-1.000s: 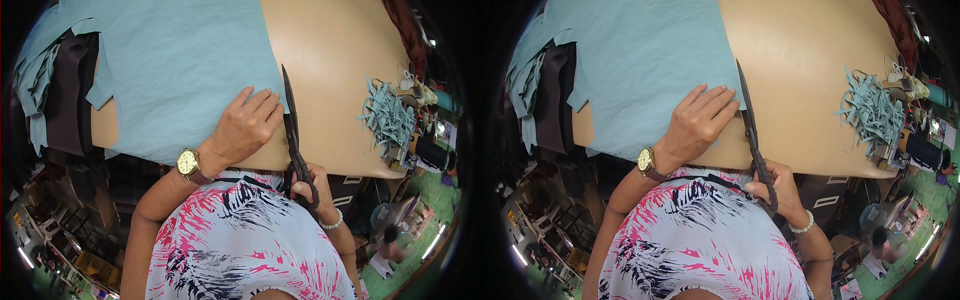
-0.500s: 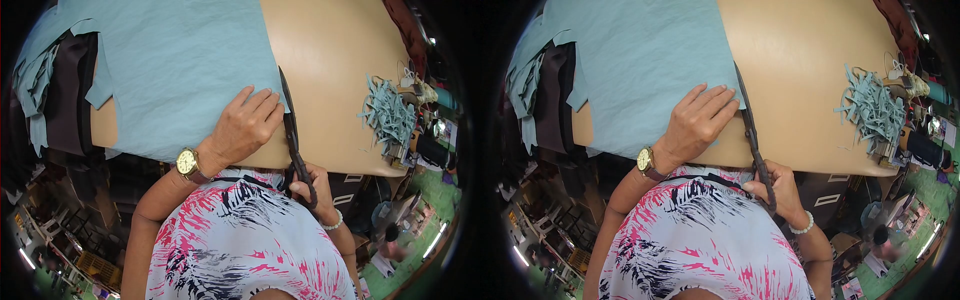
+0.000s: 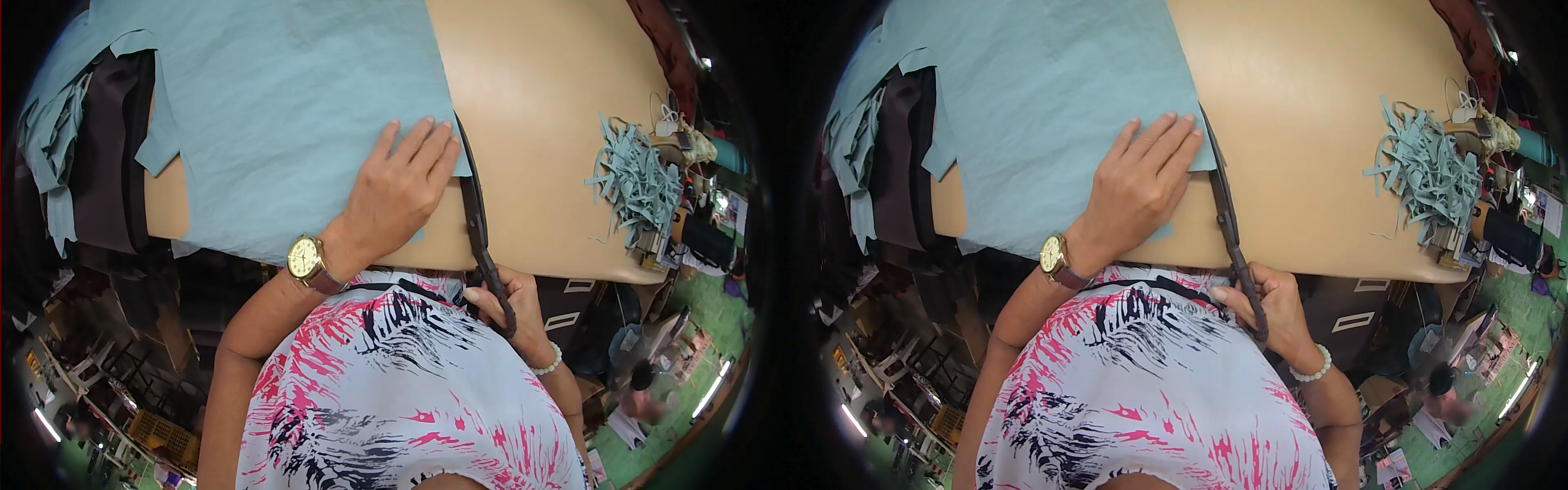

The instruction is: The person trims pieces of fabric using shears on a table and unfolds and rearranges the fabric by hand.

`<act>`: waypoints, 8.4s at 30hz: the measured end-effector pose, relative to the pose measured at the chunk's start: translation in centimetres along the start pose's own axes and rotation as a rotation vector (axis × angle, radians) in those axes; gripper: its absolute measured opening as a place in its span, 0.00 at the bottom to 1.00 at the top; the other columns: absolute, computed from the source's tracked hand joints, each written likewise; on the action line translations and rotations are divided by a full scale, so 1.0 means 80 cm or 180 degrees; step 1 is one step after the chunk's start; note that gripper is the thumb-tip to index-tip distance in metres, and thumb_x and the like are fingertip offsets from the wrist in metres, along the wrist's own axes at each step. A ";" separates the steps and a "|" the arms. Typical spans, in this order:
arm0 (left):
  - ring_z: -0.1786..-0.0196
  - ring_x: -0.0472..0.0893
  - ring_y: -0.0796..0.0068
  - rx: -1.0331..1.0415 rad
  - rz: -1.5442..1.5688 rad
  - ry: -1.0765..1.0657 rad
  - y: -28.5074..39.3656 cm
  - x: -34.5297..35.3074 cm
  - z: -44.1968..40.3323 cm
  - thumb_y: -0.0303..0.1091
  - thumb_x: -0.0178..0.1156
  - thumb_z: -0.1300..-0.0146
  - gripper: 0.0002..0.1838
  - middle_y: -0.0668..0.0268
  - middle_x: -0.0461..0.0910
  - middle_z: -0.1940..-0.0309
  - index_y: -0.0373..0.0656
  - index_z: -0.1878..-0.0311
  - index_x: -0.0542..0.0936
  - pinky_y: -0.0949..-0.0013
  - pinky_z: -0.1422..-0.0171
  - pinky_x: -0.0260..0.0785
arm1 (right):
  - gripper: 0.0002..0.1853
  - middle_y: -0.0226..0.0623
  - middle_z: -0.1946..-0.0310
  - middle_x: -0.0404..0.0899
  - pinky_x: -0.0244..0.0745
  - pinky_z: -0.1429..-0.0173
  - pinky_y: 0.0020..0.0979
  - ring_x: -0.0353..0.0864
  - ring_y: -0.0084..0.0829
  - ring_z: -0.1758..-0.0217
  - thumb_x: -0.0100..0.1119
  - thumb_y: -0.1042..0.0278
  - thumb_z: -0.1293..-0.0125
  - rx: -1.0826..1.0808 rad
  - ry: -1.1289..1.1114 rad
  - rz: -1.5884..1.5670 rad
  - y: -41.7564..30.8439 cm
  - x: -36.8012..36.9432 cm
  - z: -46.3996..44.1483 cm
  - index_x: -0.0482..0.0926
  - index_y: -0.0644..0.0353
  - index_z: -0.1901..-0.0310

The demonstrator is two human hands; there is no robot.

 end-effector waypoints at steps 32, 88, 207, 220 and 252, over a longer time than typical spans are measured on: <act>0.36 0.61 0.49 -0.0616 0.1239 -0.0576 -0.015 -0.017 0.007 0.31 0.54 0.42 0.12 0.51 0.66 0.41 0.44 0.55 0.77 0.40 0.37 0.48 | 0.19 0.22 0.83 0.66 0.53 0.76 0.17 0.61 0.14 0.79 0.72 0.61 0.59 -0.0249 -0.0389 -0.0326 0.006 0.000 -0.003 0.70 0.61 0.77; 0.32 0.55 0.49 -0.0653 0.1416 -0.1143 -0.015 -0.011 0.010 0.34 0.52 0.39 0.12 0.52 0.63 0.38 0.45 0.54 0.79 0.39 0.33 0.37 | 0.18 0.21 0.83 0.66 0.52 0.76 0.17 0.61 0.13 0.80 0.70 0.60 0.56 -0.0340 -0.0359 -0.0500 -0.003 0.015 -0.007 0.71 0.62 0.77; 0.32 0.56 0.49 -0.0490 0.2177 -0.1246 -0.014 -0.033 0.037 0.31 0.54 0.44 0.10 0.56 0.64 0.38 0.43 0.60 0.81 0.34 0.35 0.36 | 0.16 0.30 0.86 0.70 0.63 0.81 0.19 0.68 0.18 0.87 0.60 0.57 0.43 -0.0555 -0.0277 -0.0675 -0.038 0.038 -0.025 0.72 0.65 0.72; 0.33 0.56 0.49 -0.0455 0.2264 -0.1262 -0.010 -0.039 0.044 0.30 0.56 0.46 0.09 0.55 0.65 0.39 0.43 0.62 0.81 0.33 0.35 0.36 | 0.19 0.30 0.86 0.69 0.63 0.79 0.18 0.68 0.19 0.85 0.58 0.52 0.43 -0.0715 -0.0192 -0.0509 -0.063 0.036 -0.042 0.71 0.64 0.73; 0.32 0.56 0.50 -0.0422 0.2392 -0.1325 -0.008 -0.039 0.046 0.31 0.56 0.45 0.08 0.53 0.64 0.39 0.42 0.63 0.81 0.33 0.35 0.34 | 0.23 0.31 0.87 0.65 0.60 0.83 0.20 0.64 0.20 0.88 0.58 0.47 0.43 -0.0685 -0.0036 -0.0604 -0.056 0.041 -0.043 0.67 0.62 0.75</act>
Point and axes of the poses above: each hand's wrist, its own z-axis away from the middle knuckle, its own x-axis out of the palm, y = z × x, the point moved 7 cm from there along -z, towards the middle knuckle
